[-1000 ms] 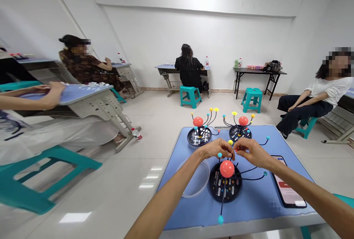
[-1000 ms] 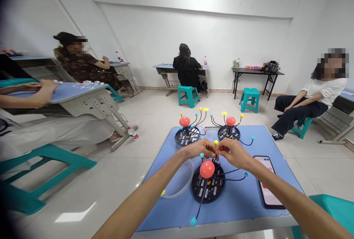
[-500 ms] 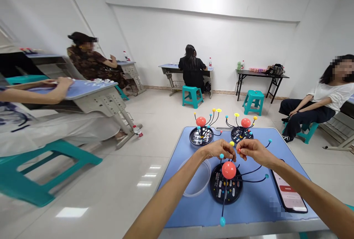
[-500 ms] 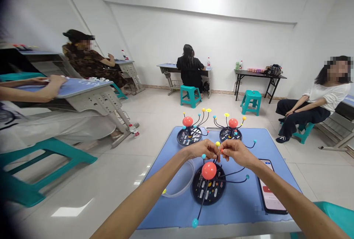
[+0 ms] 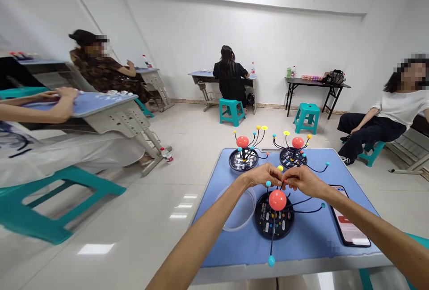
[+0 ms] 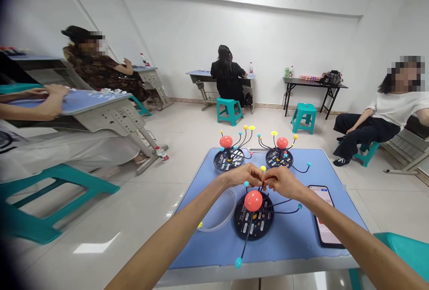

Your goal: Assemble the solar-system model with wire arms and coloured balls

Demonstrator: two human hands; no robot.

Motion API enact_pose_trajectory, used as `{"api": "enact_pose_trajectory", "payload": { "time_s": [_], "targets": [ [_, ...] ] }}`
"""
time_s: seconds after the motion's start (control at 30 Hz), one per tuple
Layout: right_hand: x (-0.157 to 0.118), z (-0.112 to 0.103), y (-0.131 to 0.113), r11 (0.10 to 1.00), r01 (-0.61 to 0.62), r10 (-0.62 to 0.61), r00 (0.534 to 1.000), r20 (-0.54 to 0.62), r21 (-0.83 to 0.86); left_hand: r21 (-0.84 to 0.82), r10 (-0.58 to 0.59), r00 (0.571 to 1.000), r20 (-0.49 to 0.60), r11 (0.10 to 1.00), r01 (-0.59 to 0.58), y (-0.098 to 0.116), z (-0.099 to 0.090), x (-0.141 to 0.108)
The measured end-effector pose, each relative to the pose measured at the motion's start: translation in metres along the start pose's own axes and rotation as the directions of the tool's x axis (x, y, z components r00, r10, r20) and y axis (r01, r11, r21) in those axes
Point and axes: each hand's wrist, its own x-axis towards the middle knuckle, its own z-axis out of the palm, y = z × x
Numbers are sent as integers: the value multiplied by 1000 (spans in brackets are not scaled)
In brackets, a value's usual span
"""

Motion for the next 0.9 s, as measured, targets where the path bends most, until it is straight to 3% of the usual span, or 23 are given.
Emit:
{"api": "enact_pose_trajectory", "payload": {
  "time_s": [0.27, 0.47, 0.63, 0.77, 0.9],
  "targets": [
    [1, 0, -3, 1000, -14, 14, 1000, -14, -16, 38, -41, 999, -25, 998, 42, -5, -2, 2],
    [1, 0, -5, 980, 61, -66, 997, -25, -187, -11, -29, 1000, -8, 1000, 29, 0, 0, 2],
    [2, 1, -9, 826, 224, -229, 972, 55, -517, -34, -17, 999, -30, 999, 16, 3, 4, 1],
    [4, 3, -12, 695, 257, -199, 966, 163, -672, -60, 2, 996, -85, 998, -7, 1, 7, 1],
    [6, 4, -12, 660, 223, -146, 975, 168, -718, -97, 7, 994, -112, 995, -18, -4, 9, 2]
  ]
}}
